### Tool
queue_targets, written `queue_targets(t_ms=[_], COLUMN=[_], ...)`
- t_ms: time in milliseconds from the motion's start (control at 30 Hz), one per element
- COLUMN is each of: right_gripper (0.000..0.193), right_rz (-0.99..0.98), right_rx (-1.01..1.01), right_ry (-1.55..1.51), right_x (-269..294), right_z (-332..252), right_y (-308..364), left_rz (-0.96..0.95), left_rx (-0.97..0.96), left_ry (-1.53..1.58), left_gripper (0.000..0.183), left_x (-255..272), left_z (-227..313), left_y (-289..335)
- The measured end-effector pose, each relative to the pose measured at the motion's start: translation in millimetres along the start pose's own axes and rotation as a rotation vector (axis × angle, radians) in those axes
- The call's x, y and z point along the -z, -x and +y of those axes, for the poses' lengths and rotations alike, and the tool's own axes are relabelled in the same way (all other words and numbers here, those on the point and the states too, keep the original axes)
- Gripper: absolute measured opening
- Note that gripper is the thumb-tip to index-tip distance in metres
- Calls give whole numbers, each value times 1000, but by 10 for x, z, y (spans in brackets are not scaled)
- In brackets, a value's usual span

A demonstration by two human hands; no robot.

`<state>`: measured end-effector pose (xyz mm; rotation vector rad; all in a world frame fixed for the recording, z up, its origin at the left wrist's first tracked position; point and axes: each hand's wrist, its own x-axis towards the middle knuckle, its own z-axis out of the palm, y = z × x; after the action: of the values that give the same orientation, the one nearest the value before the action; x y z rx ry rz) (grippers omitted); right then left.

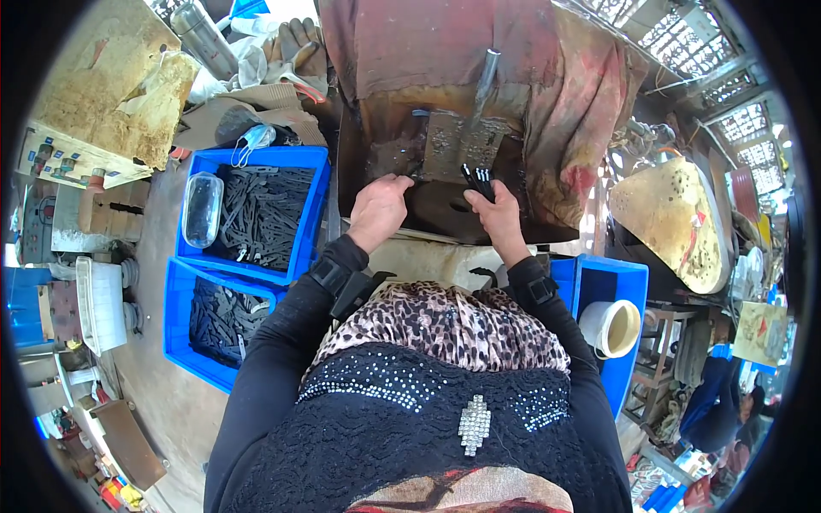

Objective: The person picks up metal pieces from a blue bin, places them into a grinding machine, and presses a lever. They then remove the metal pieces, dip them into a bucket of liquid, and place them into a separate blue bin.

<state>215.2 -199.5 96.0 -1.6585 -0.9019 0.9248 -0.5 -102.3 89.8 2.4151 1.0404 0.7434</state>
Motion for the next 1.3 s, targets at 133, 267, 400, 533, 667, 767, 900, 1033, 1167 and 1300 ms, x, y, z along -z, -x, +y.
queue_targets(t_ms=[133,267,400,533,667,767,900,1033,1167,1300], right_gripper=[21,24,23,28,34,40,38,40,36,34], right_rz=[30,90,241,293,321,386,417,355,335,334], right_rx=[53,172,420,494,600,654,600,519,510,537], right_ry=[70,147,250,323,391,582,698,750,783,772], right_x=[-5,67,121,47,-104,-171,-254,-248,-188,-167], right_z=[-55,-431,-1018,-1413,-1583,-1648,-1685,-1710,-1725,-1751], right_y=[-4,-124,-369,-637,-917,-1084,-1236,-1310,-1337,-1340], left_rz=[-1,-12,-2,0,6,25,12,4,-16,-31], left_rx=[-9,-15,-11,-4,-31,-25,4,18,25,19], left_ry=[17,20,45,44,-3,12,10,-1,-13,-21], left_gripper=[20,20,20,21,25,24,24,24,23,23], left_x=[36,92,104,126,128,123,134,128,135,131], left_z=[-15,-16,-71,-140,-203,-222,-213,-197,-138,-83], left_y=[17,34,69,106,143,151,154,148,121,89])
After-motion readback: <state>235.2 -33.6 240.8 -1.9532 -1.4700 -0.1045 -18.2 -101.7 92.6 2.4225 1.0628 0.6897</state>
